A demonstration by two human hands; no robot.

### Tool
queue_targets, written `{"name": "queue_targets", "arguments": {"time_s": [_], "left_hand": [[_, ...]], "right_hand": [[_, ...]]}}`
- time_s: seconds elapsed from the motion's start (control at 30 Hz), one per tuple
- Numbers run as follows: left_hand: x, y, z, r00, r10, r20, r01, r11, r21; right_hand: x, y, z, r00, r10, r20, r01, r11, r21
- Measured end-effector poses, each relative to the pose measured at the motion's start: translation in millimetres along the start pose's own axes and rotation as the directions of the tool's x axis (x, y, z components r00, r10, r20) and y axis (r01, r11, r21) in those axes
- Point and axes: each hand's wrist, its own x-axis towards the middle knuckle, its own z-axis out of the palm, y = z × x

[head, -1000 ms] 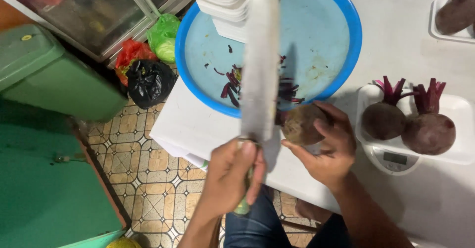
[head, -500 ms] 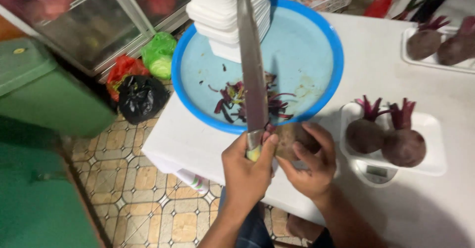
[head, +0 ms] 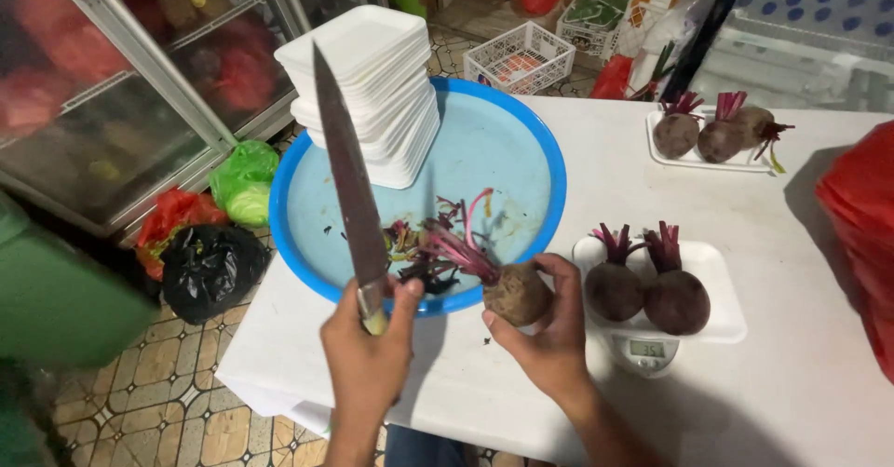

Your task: Trimming stems and roots from beets and weighing them on a digital scale.

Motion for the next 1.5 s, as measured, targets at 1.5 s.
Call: {"name": "queue_targets", "arguments": {"time_s": [1.5], "left_hand": [[8,-41,-30,0.792,-0.455,0.408,0.335,0.882,0.333]], "right_hand": [[186,6,86,0.355,0.678,0.643,0.626,0.339,-0.703]]}}
